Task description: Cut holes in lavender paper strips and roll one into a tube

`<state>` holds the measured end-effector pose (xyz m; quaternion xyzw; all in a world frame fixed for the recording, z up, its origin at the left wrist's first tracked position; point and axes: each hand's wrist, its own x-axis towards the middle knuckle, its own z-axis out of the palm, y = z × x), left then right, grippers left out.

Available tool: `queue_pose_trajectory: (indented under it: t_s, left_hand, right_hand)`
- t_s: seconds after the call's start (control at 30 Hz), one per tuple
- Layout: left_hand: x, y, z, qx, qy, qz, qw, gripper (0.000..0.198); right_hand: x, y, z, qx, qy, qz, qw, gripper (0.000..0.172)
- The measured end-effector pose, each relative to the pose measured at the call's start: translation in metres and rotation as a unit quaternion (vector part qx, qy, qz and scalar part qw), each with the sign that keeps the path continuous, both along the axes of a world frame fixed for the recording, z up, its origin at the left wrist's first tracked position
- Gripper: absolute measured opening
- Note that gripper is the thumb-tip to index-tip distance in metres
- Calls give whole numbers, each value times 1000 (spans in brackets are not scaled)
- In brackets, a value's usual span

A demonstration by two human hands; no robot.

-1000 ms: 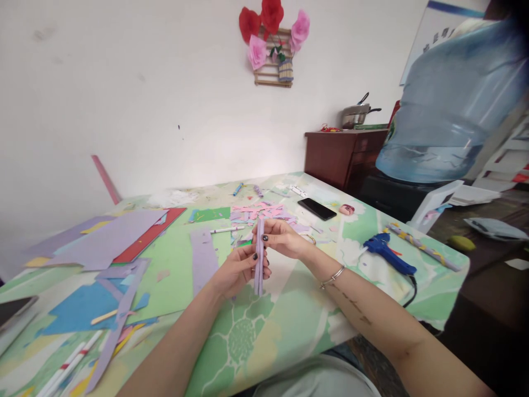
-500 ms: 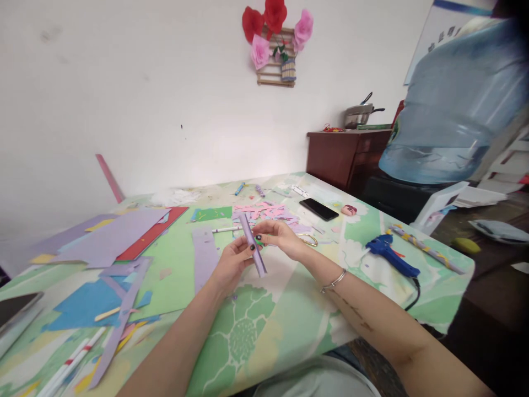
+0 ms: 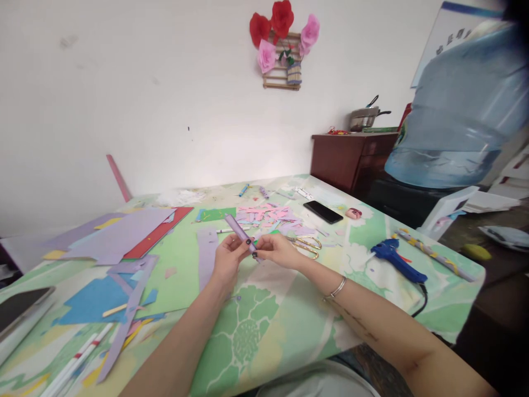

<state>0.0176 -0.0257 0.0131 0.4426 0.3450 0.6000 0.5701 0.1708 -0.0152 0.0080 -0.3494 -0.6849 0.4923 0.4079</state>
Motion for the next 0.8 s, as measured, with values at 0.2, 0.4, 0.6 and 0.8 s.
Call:
queue_pose_trajectory:
  t_s: [0.2,0.4,0.6,0.8]
  left_hand:
    - [0,-1,1,-2,5,18,1000,35]
    - [0,1,-2,5,11,19,1000,33]
    - [-4,3,5,23,15,47,999,33]
    - [-9,5,12,16,5,42,999,34]
  right_hand:
    - [0,-6,3,116,-111,-31,987,9]
    - [-2,-7,4,104,-109,-24,988,8]
    - [-6,-4,-3,-5,-14,41,999,19]
    - [-7,-6,-3,-35,-7,71,997,30]
